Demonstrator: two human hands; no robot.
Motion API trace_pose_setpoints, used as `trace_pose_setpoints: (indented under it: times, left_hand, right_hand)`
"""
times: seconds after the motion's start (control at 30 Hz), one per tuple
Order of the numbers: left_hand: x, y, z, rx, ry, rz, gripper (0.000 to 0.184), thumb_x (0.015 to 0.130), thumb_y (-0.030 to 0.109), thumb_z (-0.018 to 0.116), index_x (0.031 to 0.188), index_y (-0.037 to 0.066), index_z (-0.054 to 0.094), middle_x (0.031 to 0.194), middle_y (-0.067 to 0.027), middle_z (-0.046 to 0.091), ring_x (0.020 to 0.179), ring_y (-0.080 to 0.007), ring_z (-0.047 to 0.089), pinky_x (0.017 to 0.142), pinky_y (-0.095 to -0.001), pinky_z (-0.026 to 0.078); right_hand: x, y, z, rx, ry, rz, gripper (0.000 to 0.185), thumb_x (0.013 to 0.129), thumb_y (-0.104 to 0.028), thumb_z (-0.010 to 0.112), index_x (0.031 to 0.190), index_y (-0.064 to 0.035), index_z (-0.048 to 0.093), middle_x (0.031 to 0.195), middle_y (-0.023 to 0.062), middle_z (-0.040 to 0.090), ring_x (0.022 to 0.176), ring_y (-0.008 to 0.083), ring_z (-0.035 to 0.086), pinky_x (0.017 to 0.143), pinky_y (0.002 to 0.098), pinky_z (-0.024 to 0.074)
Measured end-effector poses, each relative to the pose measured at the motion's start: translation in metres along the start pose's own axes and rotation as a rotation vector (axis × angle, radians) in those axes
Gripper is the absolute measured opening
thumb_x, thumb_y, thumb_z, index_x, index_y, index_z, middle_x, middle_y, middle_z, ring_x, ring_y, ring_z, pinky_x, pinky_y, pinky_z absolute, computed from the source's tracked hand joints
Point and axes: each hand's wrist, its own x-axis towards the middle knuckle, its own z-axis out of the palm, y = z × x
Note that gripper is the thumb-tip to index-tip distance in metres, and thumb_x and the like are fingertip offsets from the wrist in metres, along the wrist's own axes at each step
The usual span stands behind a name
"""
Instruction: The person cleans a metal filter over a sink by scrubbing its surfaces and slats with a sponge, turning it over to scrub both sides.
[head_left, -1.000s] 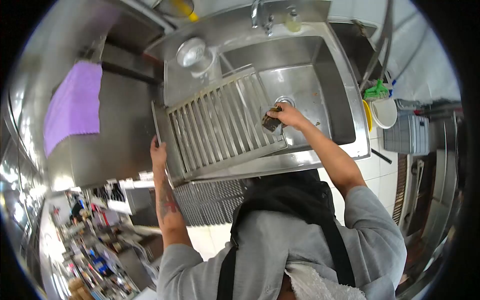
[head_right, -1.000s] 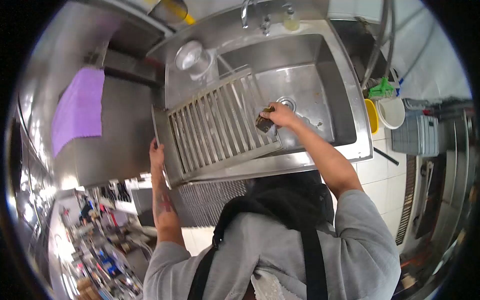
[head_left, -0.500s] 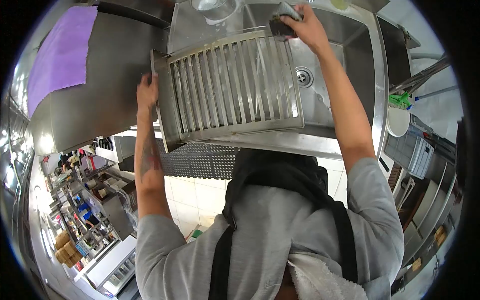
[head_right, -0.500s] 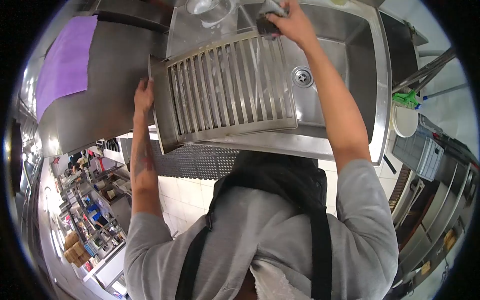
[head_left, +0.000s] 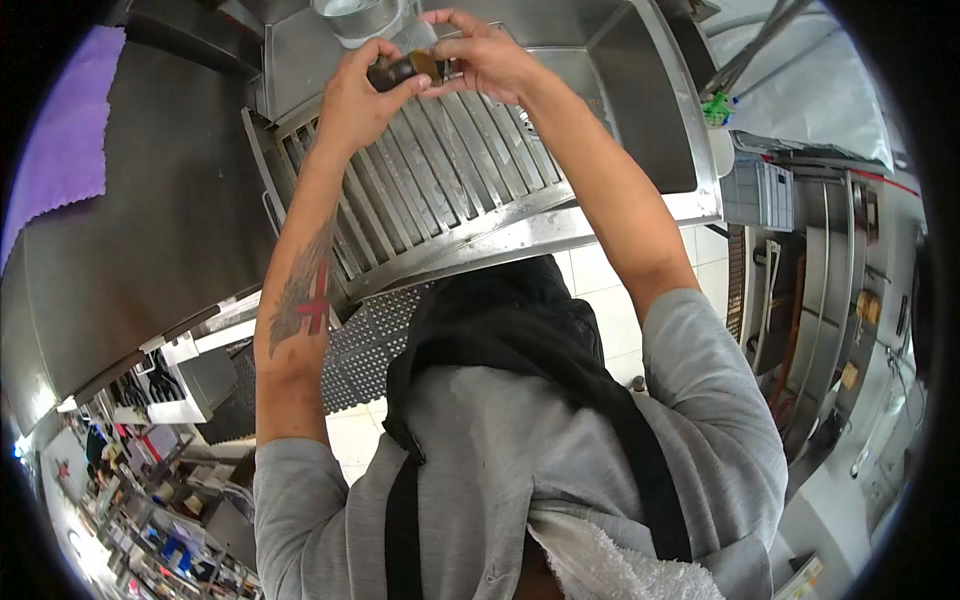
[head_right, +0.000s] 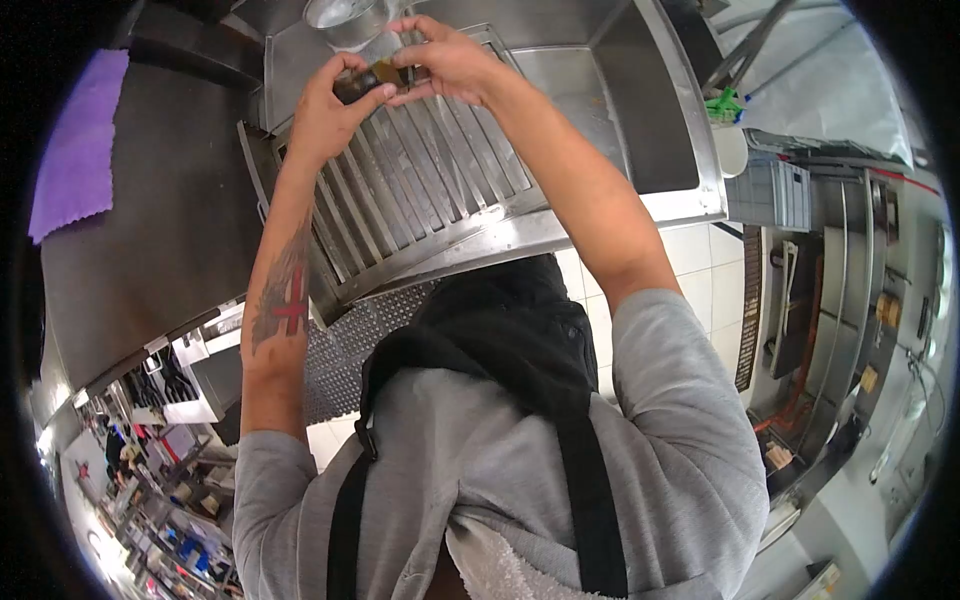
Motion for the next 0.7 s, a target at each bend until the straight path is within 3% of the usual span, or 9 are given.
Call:
trace_pose_setpoints:
  times: [0.07,0.13,0.17,0.3,0.5,0.57,0.63,0.67,0.7]
  left_hand:
    - [-0.008,0.001,-0.011,0.114,-0.084,-0.027,0.034,0.088,0.033,0.082,0.105,0.008,0.067,0.105,-0.0050,0.071,0.100,-0.0170,0.067,0.087,-0.0291,0.052]
    - [-0.015,-0.010,-0.018,-0.496,-0.299,-0.099,0.035,0.086,0.025,0.085,0.111,0.006,0.069,0.104,-0.0015,0.071,0.099,-0.0111,0.064,0.089,-0.0282,0.050]
    - [-0.017,-0.009,-0.019,-0.492,-0.298,-0.077,0.035,0.086,0.025,0.085,0.111,0.006,0.069,0.104,-0.0015,0.071,0.099,-0.0111,0.064,0.089,-0.0282,0.050]
    - [-0.030,0.002,-0.023,-0.732,-0.246,-0.238,0.042,0.088,0.020,0.083,0.122,0.002,0.068,0.107,0.0004,0.070,0.094,-0.0096,0.062,0.089,-0.0291,0.050]
    - [-0.018,-0.010,-0.021,-1.013,-0.279,-0.337,0.034,0.099,0.019,0.069,0.127,-0.001,0.064,0.120,-0.0068,0.070,0.109,-0.0161,0.065,0.092,-0.0334,0.053]
    - [-0.013,-0.008,-0.014,-1.009,-0.362,-0.326,0.038,0.095,0.021,0.075,0.125,0.000,0.065,0.118,-0.0053,0.070,0.101,-0.0152,0.067,0.088,-0.0326,0.054]
    - [-0.001,-0.017,-0.004,-0.126,-0.418,-0.157,0.045,0.087,0.024,0.082,0.123,0.001,0.065,0.116,-0.0059,0.071,0.091,-0.0149,0.069,0.085,-0.0322,0.054]
    - [0.000,-0.030,0.009,-0.083,-0.265,-0.084,0.047,0.080,0.027,0.087,0.116,0.002,0.069,0.110,-0.0091,0.073,0.083,-0.0168,0.070,0.081,-0.0321,0.054]
    - [0.000,-0.027,0.006,-0.078,-0.262,-0.088,0.047,0.080,0.027,0.087,0.116,0.002,0.069,0.110,-0.0091,0.073,0.083,-0.0168,0.070,0.081,-0.0321,0.054]
  right_hand:
    - [-0.016,-0.002,0.015,-0.009,0.117,0.073,0.067,0.087,-0.002,0.072,0.145,0.0011,0.038,0.127,0.0172,0.054,0.103,0.0311,0.066,0.095,0.0577,0.0600]
    - [-0.030,0.007,0.022,0.053,0.084,0.058,0.066,0.088,-0.004,0.073,0.144,0.0010,0.038,0.129,0.0173,0.053,0.107,0.0324,0.064,0.095,0.0596,0.0593]
    - [-0.034,0.011,0.022,0.117,0.037,0.055,0.066,0.089,-0.005,0.074,0.143,0.0009,0.038,0.131,0.0173,0.052,0.111,0.0338,0.063,0.095,0.0615,0.0586]
    - [-0.053,0.027,0.018,0.342,0.149,0.006,0.058,0.093,-0.008,0.056,0.147,-0.0005,0.035,0.140,0.0240,0.049,0.127,0.0450,0.055,0.100,0.0748,0.0477]
    - [-0.076,0.040,0.023,0.492,0.256,-0.072,0.055,0.086,-0.003,0.045,0.141,-0.0020,0.042,0.134,0.0252,0.049,0.123,0.0530,0.055,0.097,0.0770,0.0487]
    - [-0.077,0.042,0.021,0.568,0.121,-0.040,0.045,0.093,-0.009,0.049,0.138,-0.0014,0.046,0.131,0.0239,0.053,0.118,0.0491,0.059,0.094,0.0723,0.0536]
    - [-0.058,0.054,0.021,0.506,0.029,0.023,0.034,0.096,-0.013,0.062,0.128,-0.0018,0.053,0.124,0.0208,0.058,0.111,0.0402,0.065,0.086,0.0651,0.0606]
    - [-0.049,0.061,0.025,0.319,0.190,0.080,0.031,0.091,-0.012,0.075,0.116,-0.0029,0.058,0.114,0.0160,0.064,0.102,0.0322,0.069,0.077,0.0600,0.0643]
    - [-0.042,0.063,0.021,0.322,0.185,0.082,0.031,0.091,-0.012,0.075,0.116,-0.0029,0.058,0.114,0.0160,0.064,0.102,0.0322,0.069,0.077,0.0600,0.0643]
